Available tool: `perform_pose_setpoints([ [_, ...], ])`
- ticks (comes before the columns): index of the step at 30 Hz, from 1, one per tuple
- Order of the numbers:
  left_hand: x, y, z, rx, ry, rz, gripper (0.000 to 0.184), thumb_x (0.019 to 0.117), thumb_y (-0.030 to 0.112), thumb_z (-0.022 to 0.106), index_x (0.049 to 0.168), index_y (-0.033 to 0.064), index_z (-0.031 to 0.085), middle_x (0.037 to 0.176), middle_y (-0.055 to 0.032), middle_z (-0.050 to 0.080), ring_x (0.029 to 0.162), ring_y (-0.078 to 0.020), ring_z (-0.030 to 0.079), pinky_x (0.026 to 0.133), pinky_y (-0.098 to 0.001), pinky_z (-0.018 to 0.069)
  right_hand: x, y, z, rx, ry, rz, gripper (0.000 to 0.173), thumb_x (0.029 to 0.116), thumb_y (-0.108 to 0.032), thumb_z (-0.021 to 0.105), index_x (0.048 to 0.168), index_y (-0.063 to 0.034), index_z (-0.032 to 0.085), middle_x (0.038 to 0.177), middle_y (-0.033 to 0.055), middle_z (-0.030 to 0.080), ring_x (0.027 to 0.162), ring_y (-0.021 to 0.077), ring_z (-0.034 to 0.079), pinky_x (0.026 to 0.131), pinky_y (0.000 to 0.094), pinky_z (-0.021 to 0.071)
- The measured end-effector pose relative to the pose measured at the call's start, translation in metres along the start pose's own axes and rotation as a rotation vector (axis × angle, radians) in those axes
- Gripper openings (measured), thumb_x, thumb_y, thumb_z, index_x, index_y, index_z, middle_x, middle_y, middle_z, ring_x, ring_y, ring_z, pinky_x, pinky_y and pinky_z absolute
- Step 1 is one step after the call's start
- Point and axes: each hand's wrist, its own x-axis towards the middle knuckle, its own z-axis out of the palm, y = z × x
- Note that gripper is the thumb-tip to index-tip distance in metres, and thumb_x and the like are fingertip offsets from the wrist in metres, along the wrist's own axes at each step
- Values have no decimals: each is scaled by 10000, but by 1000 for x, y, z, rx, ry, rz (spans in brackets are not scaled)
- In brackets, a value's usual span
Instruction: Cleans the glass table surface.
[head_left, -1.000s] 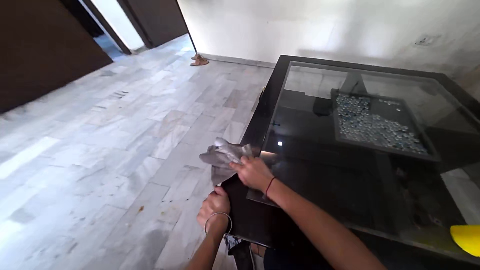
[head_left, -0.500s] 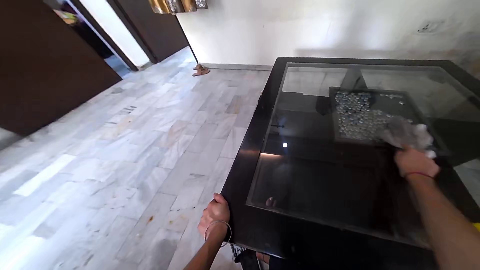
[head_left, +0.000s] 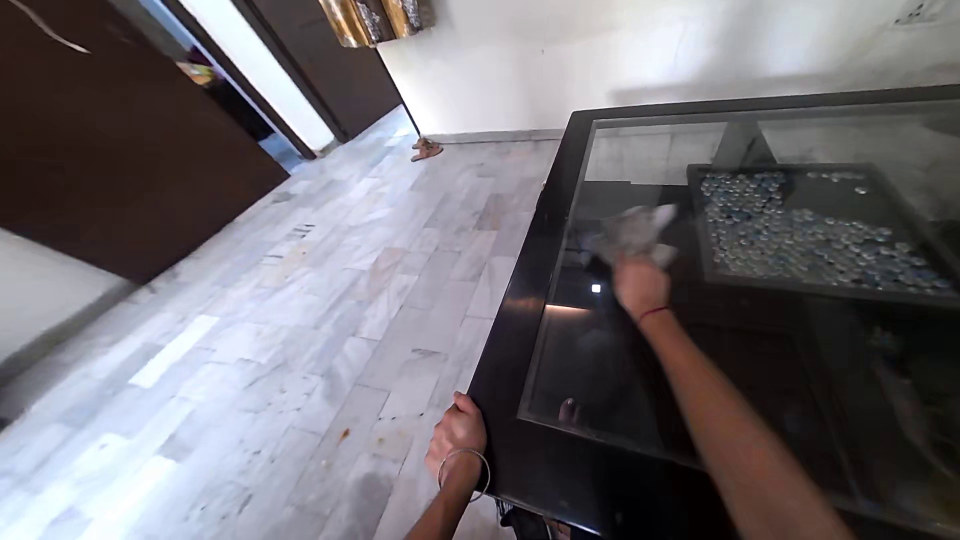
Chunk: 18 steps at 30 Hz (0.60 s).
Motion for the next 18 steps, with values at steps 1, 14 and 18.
perform_pose_setpoints([
  [1, 0, 0, 0, 4, -1, 0, 730, 1123, 437, 97, 1217, 65, 718, 1286, -175, 707, 1269, -346, 644, 993, -563, 510, -10, -27, 11, 9, -41, -122, 373, 1088, -187, 484, 1423, -89, 613, 1354, 293, 602, 1150, 476, 651, 896, 614, 540],
  [14, 0, -2, 1, -45, 16, 6, 734, 1122, 448, 109, 1197, 57, 726, 1284, -176, 708, 1267, -348, 644, 990, -571, 510, -39, -23, 20, 1, -151, -417, 481, 1061, -88, 521, 1518, -238, 548, 1446, 287, 541, 1319, 487, 531, 1017, 621, 458],
  [18, 1, -2, 2, -63, 10, -3, 730, 1121, 453, 110, 1207, 66, 724, 1280, -168, 710, 1262, -340, 647, 983, -564, 512, -39, 98, -11, 17, 116, 164, 525, 1010, -99, 569, 1531, -140, 519, 1442, 363, 503, 1295, 578, 513, 926, 733, 459],
])
